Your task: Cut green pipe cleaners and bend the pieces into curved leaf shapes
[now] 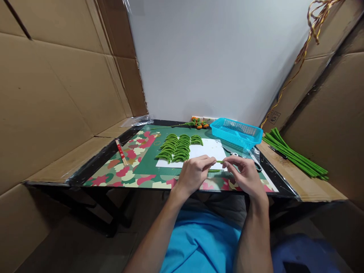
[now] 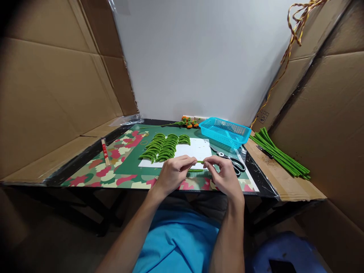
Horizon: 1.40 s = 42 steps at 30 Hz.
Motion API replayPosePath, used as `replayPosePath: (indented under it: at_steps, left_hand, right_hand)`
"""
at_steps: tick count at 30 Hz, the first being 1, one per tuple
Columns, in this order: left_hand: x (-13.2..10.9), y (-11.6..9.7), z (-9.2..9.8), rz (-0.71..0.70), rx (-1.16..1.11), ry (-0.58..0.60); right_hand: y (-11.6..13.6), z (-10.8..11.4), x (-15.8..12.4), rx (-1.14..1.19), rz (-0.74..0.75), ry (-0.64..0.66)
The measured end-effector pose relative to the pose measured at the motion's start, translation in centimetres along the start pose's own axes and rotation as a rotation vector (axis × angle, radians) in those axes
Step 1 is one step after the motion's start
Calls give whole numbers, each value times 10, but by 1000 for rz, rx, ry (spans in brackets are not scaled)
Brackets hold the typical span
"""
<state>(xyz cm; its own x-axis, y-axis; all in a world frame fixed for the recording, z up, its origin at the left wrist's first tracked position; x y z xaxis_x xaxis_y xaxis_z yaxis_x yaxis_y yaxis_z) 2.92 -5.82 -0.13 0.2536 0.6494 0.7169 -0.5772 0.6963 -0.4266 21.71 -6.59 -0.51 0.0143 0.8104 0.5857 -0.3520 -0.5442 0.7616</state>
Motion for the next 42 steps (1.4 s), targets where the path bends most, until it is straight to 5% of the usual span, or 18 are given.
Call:
replayPosePath:
  at_steps: [9,21,28,42]
  left_hand:
    - [0,-3,-1,-22,132,-29]
    - [0,-6,-2,-24,38,8]
    - [3,-6,-1,-27,-6,-3]
    - [1,-3,-2,-13,69,-68]
  right_hand:
    - [-2,1,3,-44,3,-37]
    - [-2,-1,7,-2,-19,-66]
    - [-5,4,8,65,-57,-188]
    - [-1,4,3,-24,51,-167]
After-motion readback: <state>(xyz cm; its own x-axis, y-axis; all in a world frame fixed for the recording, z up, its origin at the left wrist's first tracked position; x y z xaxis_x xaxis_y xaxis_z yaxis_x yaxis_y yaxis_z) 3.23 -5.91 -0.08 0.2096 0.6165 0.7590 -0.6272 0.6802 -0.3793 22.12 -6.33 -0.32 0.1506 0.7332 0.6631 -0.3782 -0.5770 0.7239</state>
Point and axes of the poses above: each hand's wrist, its own x-axis towards the middle knuckle, its own z-axis out of the back of the hand, y = z × x, the point moved 4 cm from there along x, towards the middle knuckle, and after that the axes turned 11 degrees about -y, right-handed, at the moved point
